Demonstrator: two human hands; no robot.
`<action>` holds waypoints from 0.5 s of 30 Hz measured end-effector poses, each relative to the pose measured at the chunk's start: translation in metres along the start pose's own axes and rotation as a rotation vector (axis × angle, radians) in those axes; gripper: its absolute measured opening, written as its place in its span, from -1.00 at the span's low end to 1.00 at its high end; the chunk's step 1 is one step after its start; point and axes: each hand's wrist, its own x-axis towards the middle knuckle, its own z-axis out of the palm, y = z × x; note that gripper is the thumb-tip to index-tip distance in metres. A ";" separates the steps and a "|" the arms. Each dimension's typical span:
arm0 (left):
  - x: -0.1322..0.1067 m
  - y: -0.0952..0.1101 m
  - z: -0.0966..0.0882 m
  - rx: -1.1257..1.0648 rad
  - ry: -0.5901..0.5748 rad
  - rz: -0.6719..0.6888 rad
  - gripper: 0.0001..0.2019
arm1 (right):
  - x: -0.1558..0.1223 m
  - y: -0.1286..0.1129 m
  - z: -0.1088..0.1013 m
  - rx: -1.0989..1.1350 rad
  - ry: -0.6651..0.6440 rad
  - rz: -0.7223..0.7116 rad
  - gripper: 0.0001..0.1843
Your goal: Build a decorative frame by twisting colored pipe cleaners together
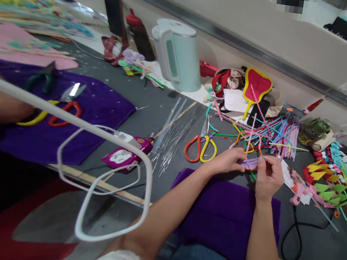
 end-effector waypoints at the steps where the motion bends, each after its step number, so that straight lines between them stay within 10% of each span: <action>1: 0.000 0.001 0.001 0.006 -0.003 0.005 -0.81 | -0.001 0.000 0.001 -0.011 0.001 -0.016 -0.88; 15: 0.001 0.003 0.006 -0.026 0.012 0.043 -0.93 | 0.001 0.006 0.002 -0.043 0.062 0.063 -0.82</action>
